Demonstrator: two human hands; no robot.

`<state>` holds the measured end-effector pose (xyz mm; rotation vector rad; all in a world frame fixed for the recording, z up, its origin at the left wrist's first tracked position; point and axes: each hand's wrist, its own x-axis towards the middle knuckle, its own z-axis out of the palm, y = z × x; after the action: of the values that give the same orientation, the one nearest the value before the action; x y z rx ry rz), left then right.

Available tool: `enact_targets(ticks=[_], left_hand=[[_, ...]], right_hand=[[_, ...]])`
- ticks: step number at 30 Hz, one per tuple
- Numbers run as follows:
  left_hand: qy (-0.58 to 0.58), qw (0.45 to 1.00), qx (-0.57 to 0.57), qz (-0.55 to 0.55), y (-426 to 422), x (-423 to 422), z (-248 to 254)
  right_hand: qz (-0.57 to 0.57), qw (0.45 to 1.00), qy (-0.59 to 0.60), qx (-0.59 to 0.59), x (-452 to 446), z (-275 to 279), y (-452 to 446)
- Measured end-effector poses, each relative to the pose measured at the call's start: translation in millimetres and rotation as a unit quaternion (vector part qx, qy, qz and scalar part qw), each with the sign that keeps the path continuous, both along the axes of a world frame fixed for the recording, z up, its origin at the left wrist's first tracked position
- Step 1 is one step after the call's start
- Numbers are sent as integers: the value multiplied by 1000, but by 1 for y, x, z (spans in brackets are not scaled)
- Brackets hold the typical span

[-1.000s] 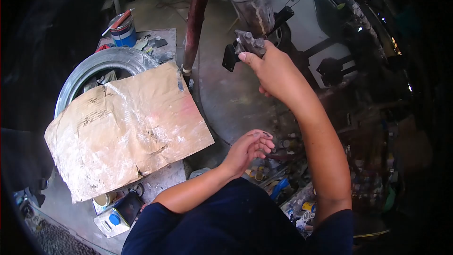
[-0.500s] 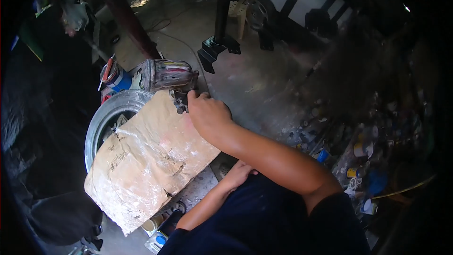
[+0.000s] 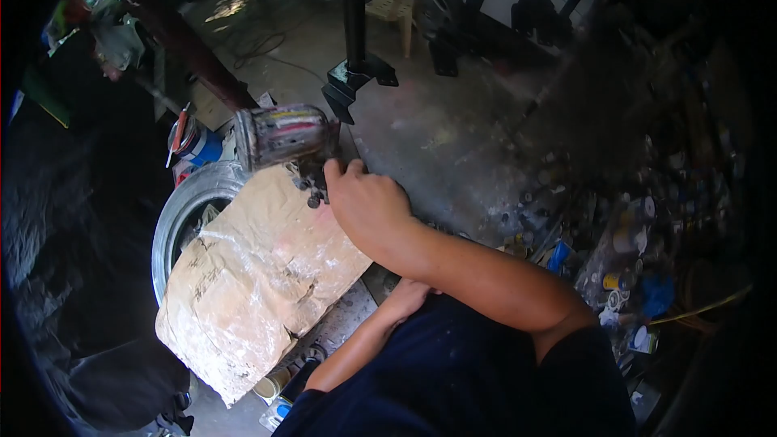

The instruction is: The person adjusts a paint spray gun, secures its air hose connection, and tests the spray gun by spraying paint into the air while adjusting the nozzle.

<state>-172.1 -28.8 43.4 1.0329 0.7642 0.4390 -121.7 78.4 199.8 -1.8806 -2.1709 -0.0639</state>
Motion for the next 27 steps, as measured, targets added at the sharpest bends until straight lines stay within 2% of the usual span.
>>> enact_targets(ticks=[2, 5, 8, 11, 14, 17, 18, 19, 21, 24, 27], left_hand=[[7, 1000, 1, 4, 1, 1, -2], [20, 999, 40, -9, 1, 1, -7], [17, 1000, -18, 12, 0, 5, -1], [-18, 996, -81, -28, 8, 0, -1], [-45, 996, -64, -52, 12, 0, -19], [-25, 998, -48, -39, 11, -3, -28], [-23, 998, -43, -36, 9, -4, -36], [-28, 998, -50, -24, 5, -5, -51], [-44, 997, -60, 2, -5, 2, -88], [55, 998, -17, 39, -25, 20, -137], [144, 986, 56, 66, -63, 44, -223]], right_hand=[[21, 998, 33, -47, 6, -9, -5], [26, 997, 58, -46, 13, -15, -4], [30, 996, 82, -32, 24, 4, -6], [19, 983, 170, -64, 45, 12, -8], [6, 947, 319, 30, 71, -16, -17], [-22, 918, 369, 145, 94, -58, -20], [-57, 922, 368, 101, 103, -67, -22], [-66, 919, 366, 129, 112, -94, -16], [-81, 880, 452, 124, 123, -133, -4], [-42, 881, 443, 161, 132, -169, 16], [29, 906, 362, 215, 140, -195, 39]])
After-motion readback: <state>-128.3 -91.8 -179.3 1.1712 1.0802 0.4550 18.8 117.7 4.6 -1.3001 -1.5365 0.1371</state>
